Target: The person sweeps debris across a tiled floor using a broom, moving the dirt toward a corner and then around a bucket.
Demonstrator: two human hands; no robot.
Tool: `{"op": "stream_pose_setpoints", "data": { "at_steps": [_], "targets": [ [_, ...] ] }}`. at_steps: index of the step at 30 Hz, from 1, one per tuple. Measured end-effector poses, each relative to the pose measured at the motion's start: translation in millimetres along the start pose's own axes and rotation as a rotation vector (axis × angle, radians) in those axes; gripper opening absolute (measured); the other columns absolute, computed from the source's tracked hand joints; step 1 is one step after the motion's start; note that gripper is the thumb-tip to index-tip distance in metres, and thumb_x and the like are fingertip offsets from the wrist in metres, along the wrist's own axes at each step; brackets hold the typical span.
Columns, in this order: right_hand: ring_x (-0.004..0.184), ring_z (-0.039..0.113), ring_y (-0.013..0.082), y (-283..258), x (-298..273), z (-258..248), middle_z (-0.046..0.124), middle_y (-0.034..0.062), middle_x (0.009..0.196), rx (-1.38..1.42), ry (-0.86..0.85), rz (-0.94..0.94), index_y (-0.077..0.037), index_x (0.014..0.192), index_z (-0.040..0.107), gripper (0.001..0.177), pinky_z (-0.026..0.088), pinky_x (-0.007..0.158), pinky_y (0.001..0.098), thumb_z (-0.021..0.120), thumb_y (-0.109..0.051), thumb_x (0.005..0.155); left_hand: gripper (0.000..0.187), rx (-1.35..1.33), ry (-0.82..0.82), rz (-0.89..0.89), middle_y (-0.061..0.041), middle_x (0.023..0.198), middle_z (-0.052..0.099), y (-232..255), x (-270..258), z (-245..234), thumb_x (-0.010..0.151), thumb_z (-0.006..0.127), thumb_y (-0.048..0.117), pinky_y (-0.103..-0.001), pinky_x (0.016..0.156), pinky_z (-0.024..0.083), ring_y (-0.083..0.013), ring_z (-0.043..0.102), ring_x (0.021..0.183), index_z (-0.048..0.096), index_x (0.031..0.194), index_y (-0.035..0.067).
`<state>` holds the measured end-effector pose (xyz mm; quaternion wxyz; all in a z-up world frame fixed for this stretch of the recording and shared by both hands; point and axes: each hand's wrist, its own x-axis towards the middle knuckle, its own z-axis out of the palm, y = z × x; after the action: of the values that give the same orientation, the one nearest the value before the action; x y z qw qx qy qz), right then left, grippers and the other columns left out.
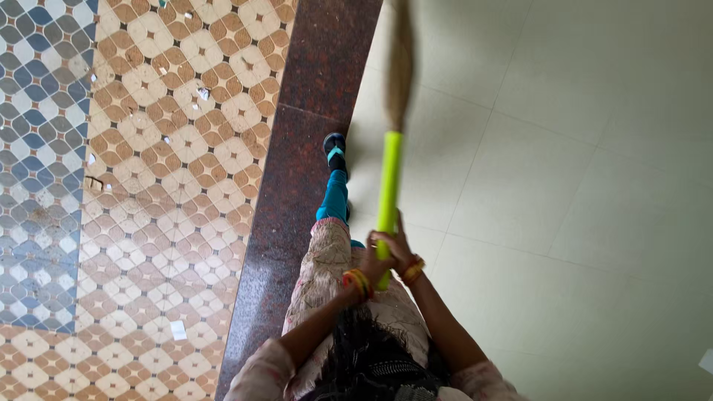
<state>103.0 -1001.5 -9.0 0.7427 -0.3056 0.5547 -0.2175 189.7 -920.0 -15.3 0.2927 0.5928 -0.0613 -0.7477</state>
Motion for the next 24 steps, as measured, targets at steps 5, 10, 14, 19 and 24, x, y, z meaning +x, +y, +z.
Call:
{"op": "stream_pose_setpoints", "data": {
  "at_steps": [5, 10, 14, 19, 24],
  "targets": [
    [0.075, 0.065, 0.0218, -28.4, 29.9, -60.9, 0.063, 0.0112, 0.090, 0.326, 0.271, 0.133, -0.015, 0.128, 0.039, 0.057, 0.059, 0.062, 0.0330, 0.073, -0.006, 0.083, 0.087, 0.096, -0.141, 0.078, -0.019, 0.120, 0.056, 37.8, 74.3, 61.6, 0.077, 0.075, 0.001, -0.039, 0.063, 0.065, -0.0292, 0.068, 0.093, 0.028, 0.150, 0.010],
    [0.073, 0.067, 0.0182, -41.0, 86.7, -43.4, 0.064, 0.0073, 0.087, 0.339, 0.185, 0.335, 0.001, 0.126, 0.043, 0.047, 0.059, 0.062, 0.0334, 0.074, -0.009, 0.092, 0.076, 0.008, -0.126, 0.002, -0.021, 0.110, 0.061, 68.9, 102.3, 39.2, 0.080, 0.077, 0.004, -0.038, 0.061, 0.060, -0.0300, 0.068, 0.086, 0.038, 0.144, 0.005],
    [0.069, 0.066, 0.0222, -30.3, 159.9, 43.2, 0.063, 0.0091, 0.083, -0.143, -0.087, 0.395, -0.015, 0.129, 0.034, 0.069, 0.057, 0.058, 0.0375, 0.076, -0.003, 0.076, 0.066, -0.429, 0.220, -0.007, -0.019, 0.098, 0.062, 89.5, 87.2, -37.3, 0.088, 0.069, 0.007, -0.037, 0.051, 0.057, -0.0277, 0.065, 0.071, 0.033, 0.143, 0.006],
    [0.075, 0.072, 0.0247, -60.7, 239.3, 112.2, 0.067, 0.0121, 0.092, -0.405, -0.333, 0.276, -0.011, 0.146, 0.036, 0.087, 0.062, 0.063, 0.0395, 0.078, -0.003, 0.070, 0.063, -0.575, 0.463, 0.097, -0.018, 0.093, 0.062, 141.8, 103.4, -81.3, 0.093, 0.062, 0.007, -0.037, 0.046, 0.054, -0.0265, 0.063, 0.062, 0.028, 0.145, 0.012],
    [0.077, 0.071, 0.0210, -129.7, 258.5, 99.1, 0.068, 0.0126, 0.098, -0.473, -0.488, 0.209, -0.019, 0.165, 0.010, 0.118, 0.064, 0.067, 0.0349, 0.077, -0.005, 0.069, 0.077, -0.682, 0.536, 0.155, -0.014, 0.113, 0.057, 173.7, 129.3, -46.4, 0.090, 0.065, 0.004, -0.036, 0.056, 0.060, -0.0234, 0.067, 0.081, 0.017, 0.149, 0.020]
  ]
}}
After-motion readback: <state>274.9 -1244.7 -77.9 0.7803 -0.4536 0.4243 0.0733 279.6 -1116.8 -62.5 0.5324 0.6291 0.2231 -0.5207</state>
